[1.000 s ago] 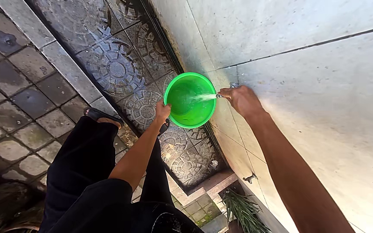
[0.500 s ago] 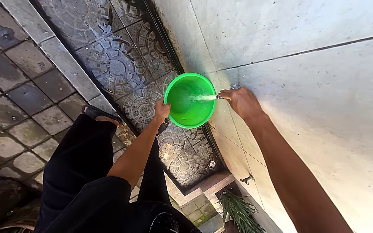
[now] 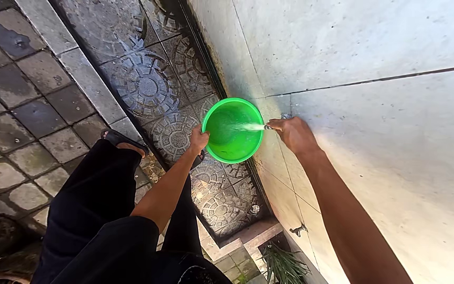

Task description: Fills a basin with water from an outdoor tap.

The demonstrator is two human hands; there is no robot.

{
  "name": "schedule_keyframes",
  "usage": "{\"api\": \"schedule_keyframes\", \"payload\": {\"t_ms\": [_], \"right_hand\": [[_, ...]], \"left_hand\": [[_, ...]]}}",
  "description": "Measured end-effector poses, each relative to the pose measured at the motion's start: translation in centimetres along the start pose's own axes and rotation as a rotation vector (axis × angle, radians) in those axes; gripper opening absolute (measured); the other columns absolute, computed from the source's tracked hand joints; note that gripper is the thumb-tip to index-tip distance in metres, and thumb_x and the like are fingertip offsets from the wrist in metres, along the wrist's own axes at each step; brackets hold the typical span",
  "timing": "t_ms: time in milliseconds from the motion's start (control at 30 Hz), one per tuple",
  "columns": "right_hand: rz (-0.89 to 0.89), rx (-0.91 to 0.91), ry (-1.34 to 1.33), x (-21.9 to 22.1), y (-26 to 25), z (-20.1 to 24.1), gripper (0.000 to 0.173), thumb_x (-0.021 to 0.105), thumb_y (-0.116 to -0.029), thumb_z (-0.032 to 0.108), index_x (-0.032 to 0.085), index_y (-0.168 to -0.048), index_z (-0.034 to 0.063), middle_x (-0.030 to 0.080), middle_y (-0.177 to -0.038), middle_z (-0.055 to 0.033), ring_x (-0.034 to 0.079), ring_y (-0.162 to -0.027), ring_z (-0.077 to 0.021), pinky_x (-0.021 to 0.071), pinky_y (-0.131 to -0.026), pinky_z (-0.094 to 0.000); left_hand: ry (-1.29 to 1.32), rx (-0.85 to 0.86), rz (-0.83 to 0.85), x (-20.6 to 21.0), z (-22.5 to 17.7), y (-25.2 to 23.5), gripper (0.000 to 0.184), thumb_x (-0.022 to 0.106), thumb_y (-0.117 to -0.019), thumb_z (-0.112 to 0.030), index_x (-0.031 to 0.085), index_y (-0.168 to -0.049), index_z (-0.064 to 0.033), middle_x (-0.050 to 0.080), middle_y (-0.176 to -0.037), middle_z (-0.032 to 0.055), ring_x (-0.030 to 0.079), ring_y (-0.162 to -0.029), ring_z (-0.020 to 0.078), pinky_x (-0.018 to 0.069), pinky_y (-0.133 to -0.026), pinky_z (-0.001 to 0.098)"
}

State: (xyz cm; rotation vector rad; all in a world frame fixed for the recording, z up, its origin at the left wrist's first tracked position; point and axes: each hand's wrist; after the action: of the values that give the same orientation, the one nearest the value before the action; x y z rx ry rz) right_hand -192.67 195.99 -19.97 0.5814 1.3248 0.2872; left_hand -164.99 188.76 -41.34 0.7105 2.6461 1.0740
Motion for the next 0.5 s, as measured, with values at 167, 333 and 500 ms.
{"api": "schedule_keyframes", "payload": {"t_ms": [167, 333, 500], "right_hand": [[-0.011, -0.013, -0.001, 0.10, 0.08, -0.18, 0.032, 0.058, -0.1002, 0.000, 0.078, -0.119, 0.0177, 0.073, -0.127, -0.0033, 0.074, -0.099, -0.0345, 0.0574, -0.087, -0.0578], [-0.005, -0.008, -0.016, -0.09, 0.11, -0.01, 0.032, 0.057, -0.1007, 0.000, 0.078, -0.119, 0.0160, 0.073, -0.128, -0.0034, 0.074, -0.101, -0.0340, 0.0572, -0.088, -0.0573], [-0.020, -0.014, -0.022, -0.06, 0.16, -0.02, 0.031, 0.058, -0.1003, -0.001, 0.078, -0.118, 0.0148, 0.073, -0.128, -0.0034, 0.074, -0.103, -0.0327, 0.0572, -0.089, -0.0559]], "left_hand": [[-0.004, -0.003, 0.007, 0.10, 0.20, -0.09, 0.029, 0.057, -0.0950, 0.002, 0.063, -0.123, 0.0031, 0.071, -0.112, 0.0190, 0.070, -0.101, 0.0245, 0.0572, -0.090, 0.0457], [0.002, 0.022, 0.009, -0.12, 0.76, -0.24, 0.032, 0.056, -0.0947, 0.002, 0.063, -0.126, 0.0016, 0.071, -0.113, 0.0183, 0.070, -0.101, 0.0226, 0.0576, -0.090, 0.0443], [-0.020, -0.006, -0.006, -0.49, 0.83, -0.29, 0.031, 0.056, -0.0949, 0.001, 0.064, -0.125, 0.0013, 0.071, -0.113, 0.0184, 0.070, -0.101, 0.0244, 0.0567, -0.090, 0.0466]]}}
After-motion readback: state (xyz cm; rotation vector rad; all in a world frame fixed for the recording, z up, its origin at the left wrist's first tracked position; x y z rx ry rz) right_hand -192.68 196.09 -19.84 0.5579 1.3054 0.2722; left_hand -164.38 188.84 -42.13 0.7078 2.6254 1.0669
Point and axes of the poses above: each hand's wrist, its own y-axis away from the middle knuckle, its own x-axis out of the palm, z = x × y
